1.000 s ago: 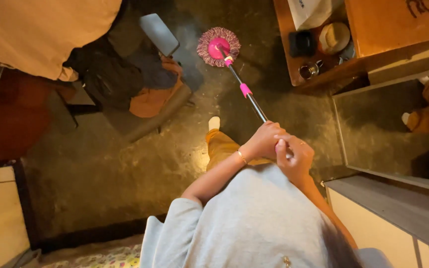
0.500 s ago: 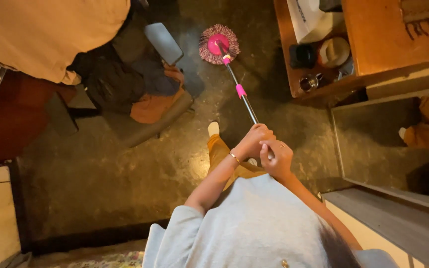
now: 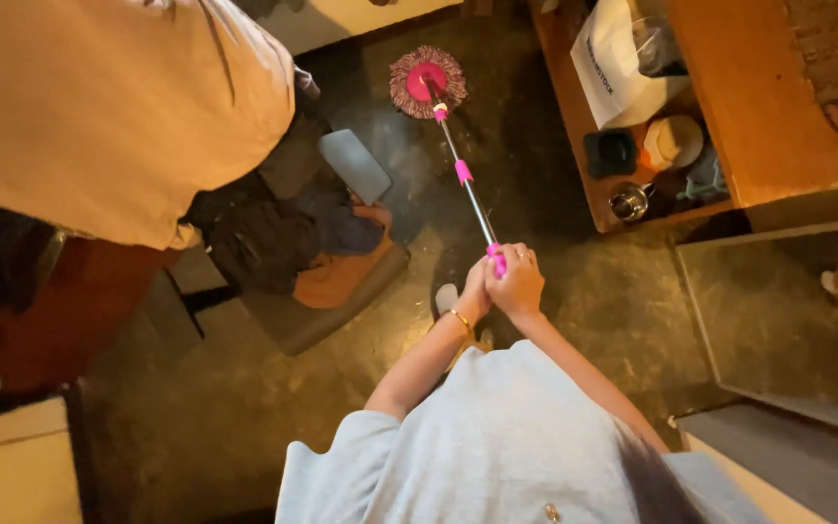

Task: Mopping the floor under and around furniture using a spin mop.

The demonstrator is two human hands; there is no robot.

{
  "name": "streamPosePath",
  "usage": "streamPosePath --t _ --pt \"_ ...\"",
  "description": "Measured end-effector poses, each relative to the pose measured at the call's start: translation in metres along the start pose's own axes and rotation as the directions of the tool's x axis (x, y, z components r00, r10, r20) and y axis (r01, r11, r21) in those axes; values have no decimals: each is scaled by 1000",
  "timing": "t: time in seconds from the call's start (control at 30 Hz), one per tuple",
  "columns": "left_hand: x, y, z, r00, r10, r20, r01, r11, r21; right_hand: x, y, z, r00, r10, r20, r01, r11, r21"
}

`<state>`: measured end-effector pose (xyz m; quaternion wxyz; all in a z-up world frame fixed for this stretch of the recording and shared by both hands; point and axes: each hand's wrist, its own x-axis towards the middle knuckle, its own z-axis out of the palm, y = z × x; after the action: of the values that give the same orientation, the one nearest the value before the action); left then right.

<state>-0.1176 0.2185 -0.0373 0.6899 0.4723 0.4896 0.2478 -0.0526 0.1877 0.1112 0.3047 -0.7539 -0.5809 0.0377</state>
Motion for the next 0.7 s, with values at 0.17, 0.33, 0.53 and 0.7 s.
streamPosePath --t 0.17,0.33,0.53,0.7 --pt "-6 -12 -20 920 -385 73 392 903 -177 -15 22 28 849 351 394 -398 916 42" --pt "-16 -15 -10 872 -452 189 474 876 -92 -20 63 16 521 397 756 -472 872 -132" --pt "-31 8 37 915 -352 198 380 917 -124 -52 66 -84 530 392 752 -408 895 -179" --pt "-30 -61 113 851 -445 278 495 857 -144 -87 42 -219 531 402 746 -461 876 -144"
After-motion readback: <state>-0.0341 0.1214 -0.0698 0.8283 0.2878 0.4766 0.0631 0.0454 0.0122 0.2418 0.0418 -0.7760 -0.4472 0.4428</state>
